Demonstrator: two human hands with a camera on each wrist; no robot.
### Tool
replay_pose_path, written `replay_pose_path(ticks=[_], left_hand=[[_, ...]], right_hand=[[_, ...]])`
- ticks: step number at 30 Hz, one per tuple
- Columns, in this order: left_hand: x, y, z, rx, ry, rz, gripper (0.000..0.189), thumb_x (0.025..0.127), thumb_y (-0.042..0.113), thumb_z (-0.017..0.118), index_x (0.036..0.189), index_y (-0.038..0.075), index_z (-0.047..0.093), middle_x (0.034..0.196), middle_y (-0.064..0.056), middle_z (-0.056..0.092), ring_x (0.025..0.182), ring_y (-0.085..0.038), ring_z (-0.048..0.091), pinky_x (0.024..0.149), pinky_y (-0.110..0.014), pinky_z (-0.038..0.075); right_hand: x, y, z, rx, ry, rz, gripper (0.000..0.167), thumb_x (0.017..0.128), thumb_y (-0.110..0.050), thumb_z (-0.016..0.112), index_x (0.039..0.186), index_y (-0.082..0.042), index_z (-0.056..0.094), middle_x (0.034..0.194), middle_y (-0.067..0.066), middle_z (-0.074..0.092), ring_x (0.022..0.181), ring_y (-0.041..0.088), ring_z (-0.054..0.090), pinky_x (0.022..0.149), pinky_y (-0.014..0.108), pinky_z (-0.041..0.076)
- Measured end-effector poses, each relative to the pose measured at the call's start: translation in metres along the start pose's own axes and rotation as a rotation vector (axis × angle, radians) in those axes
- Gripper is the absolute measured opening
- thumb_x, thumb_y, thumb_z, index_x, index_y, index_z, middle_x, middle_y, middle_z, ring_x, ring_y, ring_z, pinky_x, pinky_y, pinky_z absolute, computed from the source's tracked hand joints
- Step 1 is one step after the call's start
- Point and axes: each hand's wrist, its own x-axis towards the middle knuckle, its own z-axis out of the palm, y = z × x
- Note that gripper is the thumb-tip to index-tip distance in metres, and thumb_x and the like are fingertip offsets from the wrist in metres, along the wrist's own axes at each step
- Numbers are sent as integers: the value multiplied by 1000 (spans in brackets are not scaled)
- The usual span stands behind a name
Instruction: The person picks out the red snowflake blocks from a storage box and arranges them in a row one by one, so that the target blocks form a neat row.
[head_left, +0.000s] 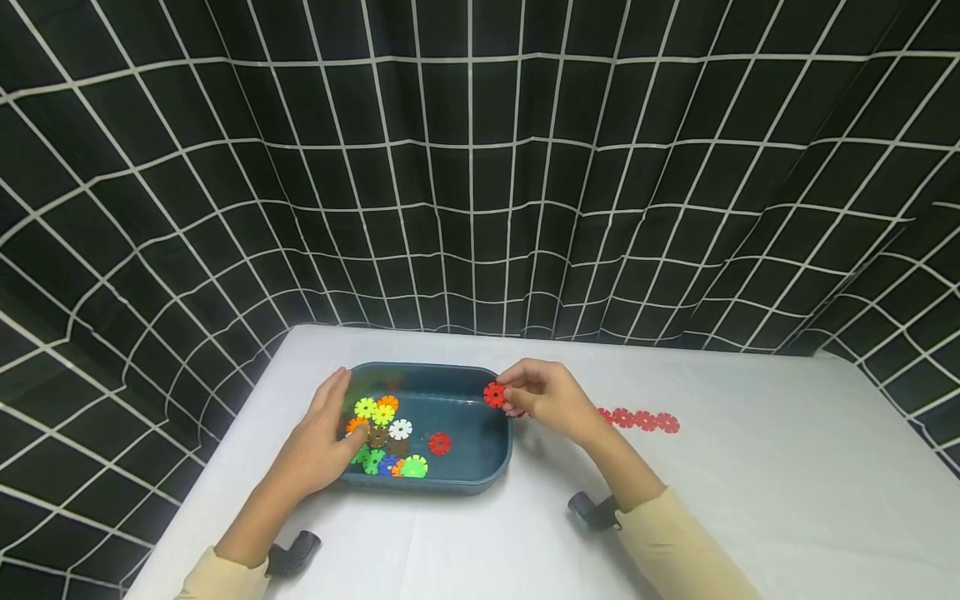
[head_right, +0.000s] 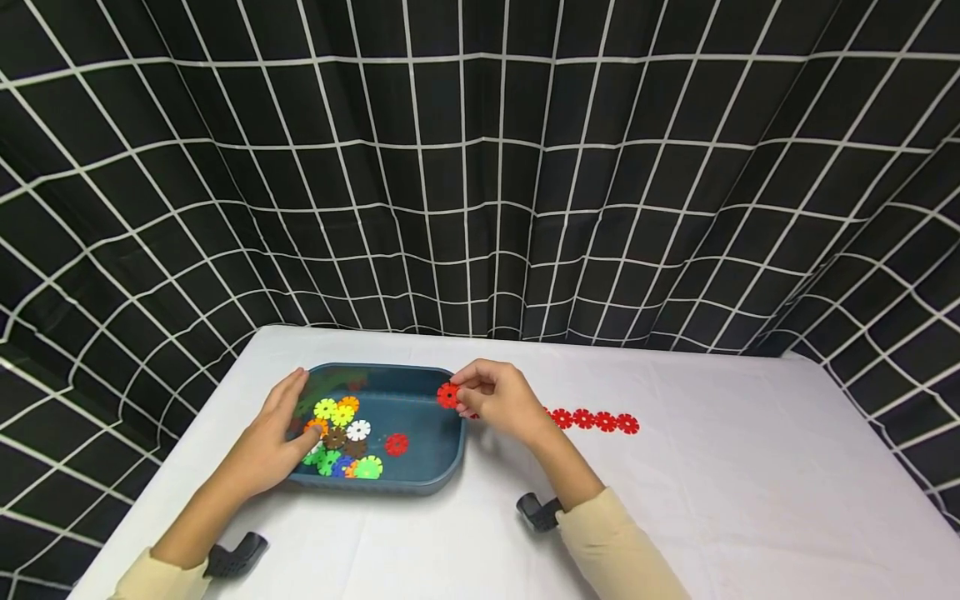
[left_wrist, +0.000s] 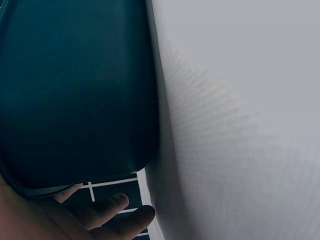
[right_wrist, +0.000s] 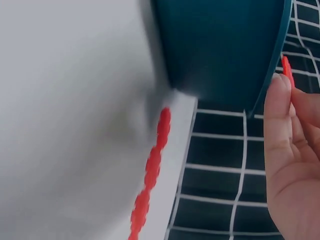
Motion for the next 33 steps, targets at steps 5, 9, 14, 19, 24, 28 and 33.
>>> replay_pose_path(ticks=[5,9,14,19,24,28,33], left_hand=[[0,0,-1,-3,-3,-2,82,90,18,63,158,0,20,164,-18,17,141,-47,33,102,-70,34],[-1,0,-1,-2,-2,-4,82,90,18,63,158,0,21,164,-18,17,141,-47,32,103,-70,33],[0,0,-1,0,-2,-9,82,90,17,63,158,0,21,164,-18,17,141,-47,33,102,-70,34],[0,0,0,-3,-4,-14,82,90,17,63,158,0,21,164,-17,17,141,-47,33,103,-70,33],[-1,0,0,-6,-7,-16,82,90,18,63,158,1,20,164,-17,16,142,-47,32,103,-70,33],[-1,0,0,-3,-5,-15,82,90,18,63,158,1,20,164,-17,16,142,-46,31,103,-70,33],[0,1,0,-6,-4,-10,82,90,17,63,158,0,20,164,-18,16,142,-46,31,104,-69,32]], right_hand=[[-4,7,-13,-40,37,8,17,90,7,64,106,6,70,85,12,72,74,26,70,69,34,60],[-7,14,-21,-38,66,31,17,90,7,64,106,6,70,86,14,72,75,28,71,72,36,60],[-10,24,-32,-45,97,98,18,91,5,65,109,5,70,88,14,73,76,27,72,74,38,61],[-13,34,-47,-64,129,163,19,92,2,65,111,4,69,93,15,72,80,31,72,77,40,60],[-16,46,-63,-109,148,225,20,93,0,65,112,4,68,94,15,71,80,32,72,76,39,60],[-22,50,-74,-127,157,263,20,93,2,64,112,5,66,94,15,71,80,31,72,75,38,60],[-31,52,-87,-173,158,296,19,94,2,62,113,5,65,92,14,71,78,28,71,70,39,60]])
